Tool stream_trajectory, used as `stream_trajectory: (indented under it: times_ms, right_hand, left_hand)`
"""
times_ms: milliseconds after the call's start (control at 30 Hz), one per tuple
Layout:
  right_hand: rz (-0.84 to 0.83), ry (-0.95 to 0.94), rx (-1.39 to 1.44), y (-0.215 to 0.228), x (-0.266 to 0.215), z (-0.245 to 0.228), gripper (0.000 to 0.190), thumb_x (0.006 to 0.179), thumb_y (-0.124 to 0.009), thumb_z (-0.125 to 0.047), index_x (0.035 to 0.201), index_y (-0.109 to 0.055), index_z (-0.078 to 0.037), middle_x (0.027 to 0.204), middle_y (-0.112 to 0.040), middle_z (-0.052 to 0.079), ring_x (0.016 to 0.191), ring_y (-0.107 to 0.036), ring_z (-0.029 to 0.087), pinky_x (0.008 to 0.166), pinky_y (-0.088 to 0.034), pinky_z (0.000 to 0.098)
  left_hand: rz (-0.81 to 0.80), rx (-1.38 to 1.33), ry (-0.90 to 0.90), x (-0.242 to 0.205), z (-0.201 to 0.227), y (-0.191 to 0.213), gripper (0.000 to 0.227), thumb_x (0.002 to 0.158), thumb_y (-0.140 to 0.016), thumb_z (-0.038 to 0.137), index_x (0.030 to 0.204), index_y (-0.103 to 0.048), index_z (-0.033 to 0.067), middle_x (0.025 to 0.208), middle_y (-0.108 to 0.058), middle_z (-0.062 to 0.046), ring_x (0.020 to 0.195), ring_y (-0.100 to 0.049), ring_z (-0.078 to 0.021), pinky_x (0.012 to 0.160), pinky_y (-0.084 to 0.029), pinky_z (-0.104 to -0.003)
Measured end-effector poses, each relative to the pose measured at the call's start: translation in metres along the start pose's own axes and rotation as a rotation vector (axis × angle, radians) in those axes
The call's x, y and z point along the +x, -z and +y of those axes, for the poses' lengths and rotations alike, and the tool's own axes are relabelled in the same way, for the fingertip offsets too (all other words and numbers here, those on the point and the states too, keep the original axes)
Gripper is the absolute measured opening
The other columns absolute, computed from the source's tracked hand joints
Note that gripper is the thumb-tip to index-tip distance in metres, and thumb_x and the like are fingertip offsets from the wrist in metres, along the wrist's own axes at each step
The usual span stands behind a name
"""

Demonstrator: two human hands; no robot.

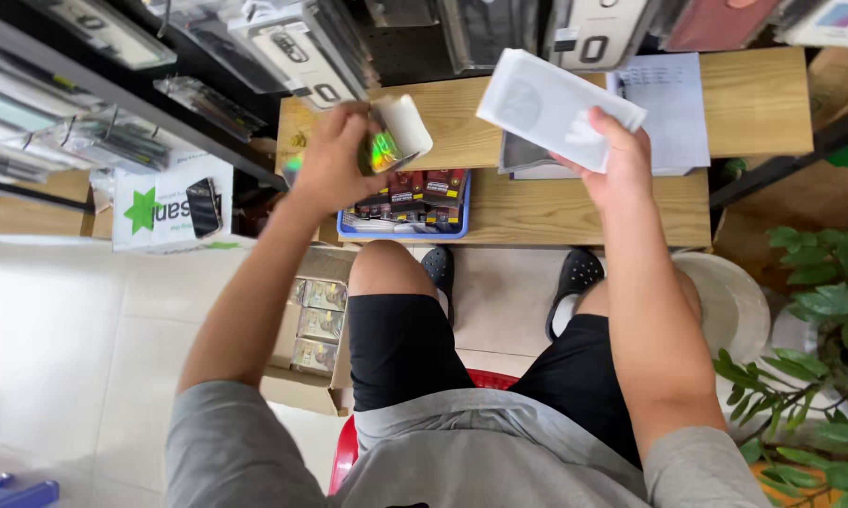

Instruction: The person wipes a product box with a cloth, removes a screen protector from its sleeve, and then wipes the surface of a smartphone screen with the cloth.

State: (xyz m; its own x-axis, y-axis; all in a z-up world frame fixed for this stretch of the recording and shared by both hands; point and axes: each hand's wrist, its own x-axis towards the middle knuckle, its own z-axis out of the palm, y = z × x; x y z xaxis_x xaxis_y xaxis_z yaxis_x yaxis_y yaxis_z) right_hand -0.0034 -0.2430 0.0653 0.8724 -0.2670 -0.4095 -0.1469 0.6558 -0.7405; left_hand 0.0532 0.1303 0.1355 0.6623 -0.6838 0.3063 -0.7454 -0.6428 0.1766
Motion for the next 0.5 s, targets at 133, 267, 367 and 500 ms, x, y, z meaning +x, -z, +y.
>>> stream_trajectory:
  times_ms: [133, 267, 367, 500]
  right_hand:
    - [0.104, -0.002, 0.21, 0.008, 0.018, 0.022, 0.04, 0.08, -0.089, -0.009, 0.11, -0.063, -0.005, 0.106, -0.074, 0.02, 0.098, -0.077, 0.05, 0.079, -0.062, 0.075]
    - [0.133, -0.049, 0.165, 0.005, 0.019, 0.032, 0.04, 0.079, -0.09, -0.015, 0.108, -0.063, -0.006, 0.106, -0.075, 0.02, 0.098, -0.076, 0.048, 0.078, -0.062, 0.0716]
    - [0.14, -0.063, 0.142, -0.007, 0.013, 0.033, 0.041, 0.078, -0.089, -0.015, 0.108, -0.063, -0.005, 0.106, -0.075, 0.019, 0.098, -0.076, 0.047, 0.081, -0.061, 0.0719]
    - [0.128, -0.071, 0.12, -0.013, 0.015, 0.036, 0.04, 0.077, -0.09, -0.014, 0.107, -0.065, -0.006, 0.106, -0.075, 0.019, 0.097, -0.076, 0.046, 0.078, -0.062, 0.0711]
  left_hand:
    - [0.136, -0.153, 0.575, -0.044, -0.055, -0.09, 0.055, 0.067, -0.089, 0.038, 0.106, -0.054, 0.02, 0.127, -0.053, -0.007, 0.113, -0.063, -0.0406, 0.093, -0.055, -0.054]
    - [0.142, -0.131, 0.977, -0.035, -0.083, -0.122, 0.054, 0.069, -0.083, 0.047, 0.105, -0.053, 0.023, 0.123, -0.049, -0.003, 0.115, -0.061, -0.0357, 0.093, -0.056, -0.056]
    - [0.123, -0.111, 1.034, -0.011, -0.117, -0.136, 0.054, 0.07, -0.081, 0.049, 0.107, -0.052, 0.023, 0.125, -0.048, -0.005, 0.121, -0.058, -0.0341, 0.096, -0.054, -0.054]
    - [0.167, -0.027, 1.074, 0.019, -0.136, -0.138, 0.046, 0.073, -0.081, 0.042, 0.104, -0.061, 0.0139, 0.12, -0.056, -0.015, 0.118, -0.059, -0.04, 0.096, -0.054, -0.053]
